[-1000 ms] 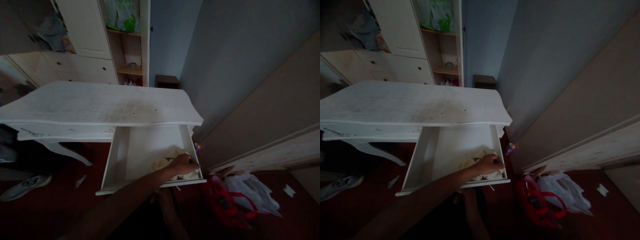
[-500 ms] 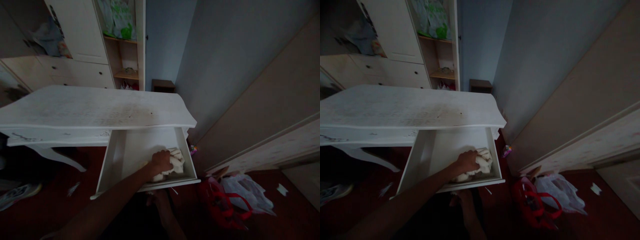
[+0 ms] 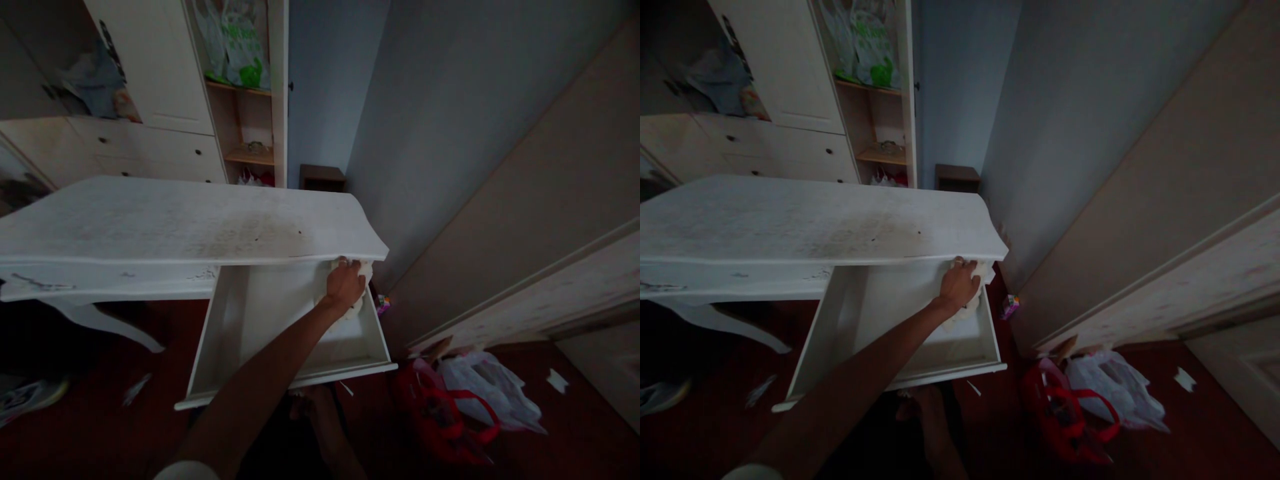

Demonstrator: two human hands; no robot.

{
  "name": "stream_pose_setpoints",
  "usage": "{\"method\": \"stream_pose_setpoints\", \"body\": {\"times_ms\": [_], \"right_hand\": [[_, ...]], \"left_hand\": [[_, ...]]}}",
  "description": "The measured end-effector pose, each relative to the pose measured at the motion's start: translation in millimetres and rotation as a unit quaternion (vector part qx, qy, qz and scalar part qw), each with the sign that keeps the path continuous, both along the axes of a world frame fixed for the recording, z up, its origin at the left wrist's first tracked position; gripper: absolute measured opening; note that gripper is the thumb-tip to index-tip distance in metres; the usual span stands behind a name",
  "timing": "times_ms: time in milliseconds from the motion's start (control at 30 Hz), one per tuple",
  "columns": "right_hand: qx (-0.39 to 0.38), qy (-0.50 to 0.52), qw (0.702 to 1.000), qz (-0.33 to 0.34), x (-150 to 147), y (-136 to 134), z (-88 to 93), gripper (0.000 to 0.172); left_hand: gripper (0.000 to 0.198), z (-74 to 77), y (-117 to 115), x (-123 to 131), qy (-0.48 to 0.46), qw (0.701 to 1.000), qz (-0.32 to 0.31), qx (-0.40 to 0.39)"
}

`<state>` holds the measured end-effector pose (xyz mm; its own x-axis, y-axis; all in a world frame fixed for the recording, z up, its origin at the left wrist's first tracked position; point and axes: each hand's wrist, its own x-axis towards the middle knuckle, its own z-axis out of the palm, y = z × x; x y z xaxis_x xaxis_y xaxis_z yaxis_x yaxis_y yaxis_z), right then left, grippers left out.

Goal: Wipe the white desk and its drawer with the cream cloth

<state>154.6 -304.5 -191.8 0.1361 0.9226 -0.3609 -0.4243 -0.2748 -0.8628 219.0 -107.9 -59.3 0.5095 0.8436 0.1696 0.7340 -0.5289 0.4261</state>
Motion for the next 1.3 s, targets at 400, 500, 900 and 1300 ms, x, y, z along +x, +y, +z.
{"method": "stream_pose_setpoints", "body": {"times_ms": [400, 500, 900, 1300], "right_hand": [[-0.024, -0.022, 0.999, -0.022, -3, 6, -1.2, 0.049], [-0.029, -0.032, 0.999, -0.025, -5, 6, -2.3, 0.052], [-0.030, -0.044, 0.998, -0.028, -2, 9, 0.3, 0.050], [-0.022, -0.012, 1.000, -0.018, 9, 2, -16.7, 0.051]], "left_hand": [[0.049, 2.1, -49, -32, 0.107, 0.966, -0.232, 0.046], [0.049, -0.1, -61, -42, 0.100, 0.940, -0.326, 0.015], [0.042, 10.5, -58, -96, 0.122, 0.895, -0.424, -0.065], [0.053, 10.3, -26, -275, 0.119, 0.991, -0.063, 0.023]]}}
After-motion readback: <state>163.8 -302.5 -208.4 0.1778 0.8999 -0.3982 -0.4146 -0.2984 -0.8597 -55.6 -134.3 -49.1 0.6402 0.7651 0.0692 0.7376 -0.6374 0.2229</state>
